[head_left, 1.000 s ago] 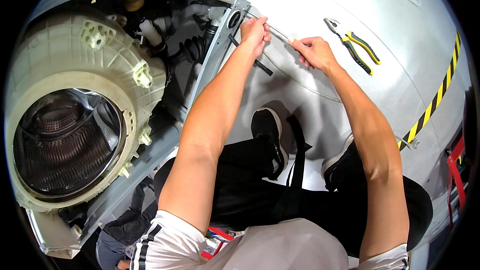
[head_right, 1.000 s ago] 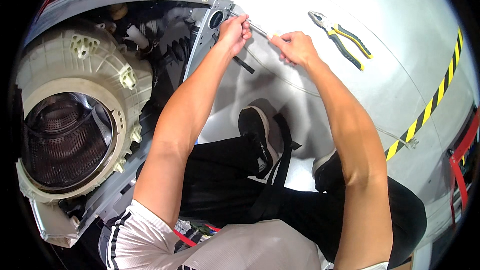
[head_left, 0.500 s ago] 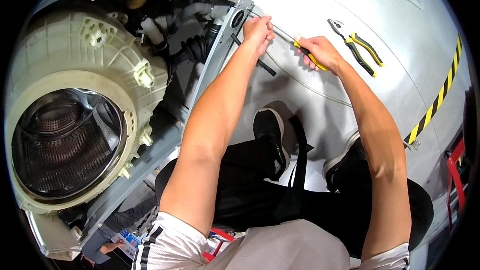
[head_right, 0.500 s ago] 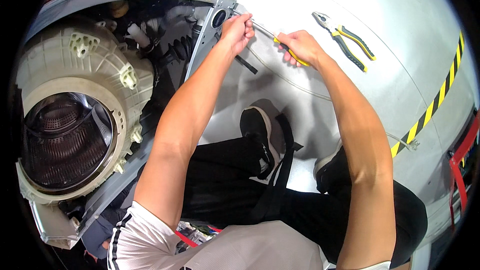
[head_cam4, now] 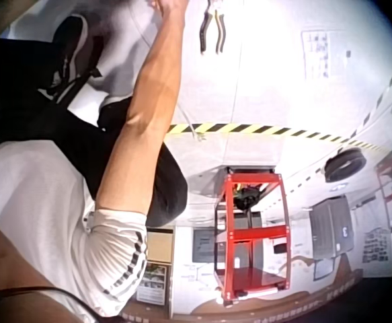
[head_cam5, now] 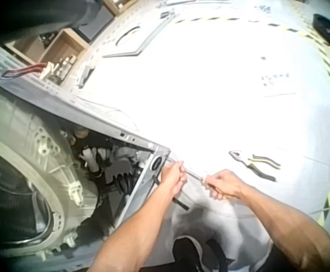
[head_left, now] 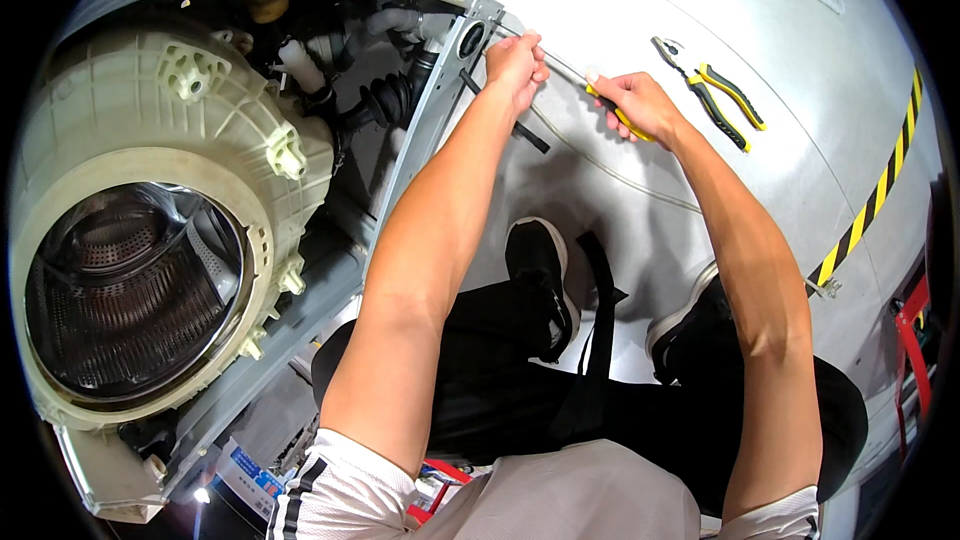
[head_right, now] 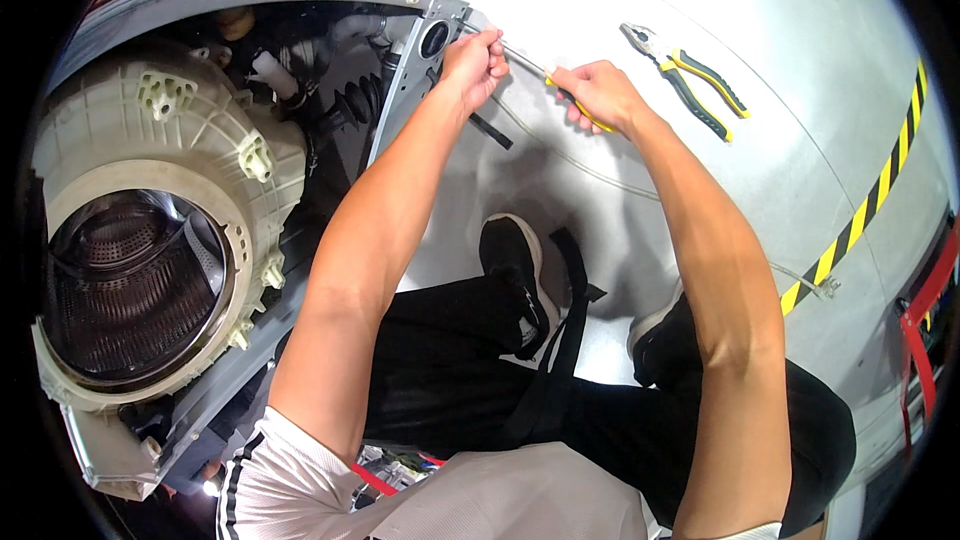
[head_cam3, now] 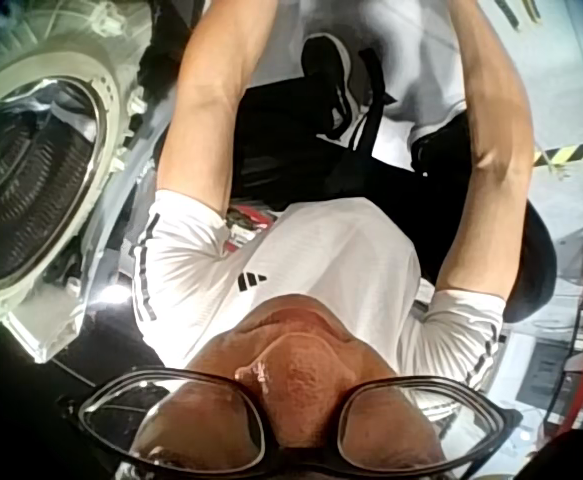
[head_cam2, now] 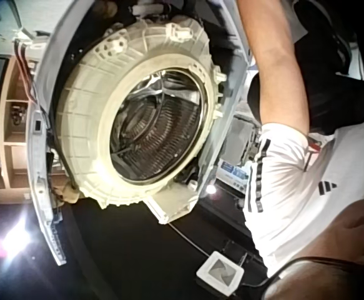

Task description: The person works on the internal components of a disassembled washing machine, using pliers to manipulate a black rubber seal and a screwdriver to secure a metal bracket.

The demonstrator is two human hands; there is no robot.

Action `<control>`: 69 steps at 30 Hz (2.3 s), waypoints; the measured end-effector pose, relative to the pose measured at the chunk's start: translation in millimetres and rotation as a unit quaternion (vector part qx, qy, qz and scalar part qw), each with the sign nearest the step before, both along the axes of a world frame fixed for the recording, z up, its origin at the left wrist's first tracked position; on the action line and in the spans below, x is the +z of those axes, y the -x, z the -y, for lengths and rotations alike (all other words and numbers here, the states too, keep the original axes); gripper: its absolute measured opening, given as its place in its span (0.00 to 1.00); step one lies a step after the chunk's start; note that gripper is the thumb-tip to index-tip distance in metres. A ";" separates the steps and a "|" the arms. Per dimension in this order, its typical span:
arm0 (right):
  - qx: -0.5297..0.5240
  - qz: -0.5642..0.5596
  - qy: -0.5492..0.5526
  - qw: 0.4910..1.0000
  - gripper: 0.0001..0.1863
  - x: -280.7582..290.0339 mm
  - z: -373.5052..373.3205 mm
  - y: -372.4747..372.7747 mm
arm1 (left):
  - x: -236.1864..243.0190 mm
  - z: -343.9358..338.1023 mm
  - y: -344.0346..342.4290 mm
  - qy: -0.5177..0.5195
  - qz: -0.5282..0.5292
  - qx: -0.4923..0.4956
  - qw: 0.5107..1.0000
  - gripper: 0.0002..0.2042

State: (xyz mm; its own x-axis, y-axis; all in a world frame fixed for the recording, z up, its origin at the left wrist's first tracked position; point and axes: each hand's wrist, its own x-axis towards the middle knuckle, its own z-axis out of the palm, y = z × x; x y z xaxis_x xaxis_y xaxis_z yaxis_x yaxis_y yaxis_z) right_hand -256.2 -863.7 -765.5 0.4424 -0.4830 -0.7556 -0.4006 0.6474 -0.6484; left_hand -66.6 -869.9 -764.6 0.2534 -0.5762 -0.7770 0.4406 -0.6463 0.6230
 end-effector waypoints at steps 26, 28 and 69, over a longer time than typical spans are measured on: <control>0.076 -0.133 0.331 0.931 0.25 -8.2 2.3 -3.0 | -4.9 -1.5 -22.4 0.019 -0.195 0.094 0.976 0.22; 0.044 -0.139 0.366 0.919 0.23 -13.1 -12.5 -9.2 | -8.3 -0.3 -22.4 0.019 -0.180 0.078 0.980 0.21; 0.014 -0.050 0.382 0.923 0.21 -23.0 -29.3 36.7 | -21.8 3.4 -27.5 -0.009 -0.035 -0.045 0.998 0.13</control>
State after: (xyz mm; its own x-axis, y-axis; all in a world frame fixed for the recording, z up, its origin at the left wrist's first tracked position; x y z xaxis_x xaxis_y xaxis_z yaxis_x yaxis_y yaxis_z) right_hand -292.8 -834.5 -788.5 0.4089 -0.8811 -0.2376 -0.4920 0.0064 -0.8706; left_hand -39.1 -873.3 -786.4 0.1459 -0.5802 -0.8013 0.4221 -0.6960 0.5808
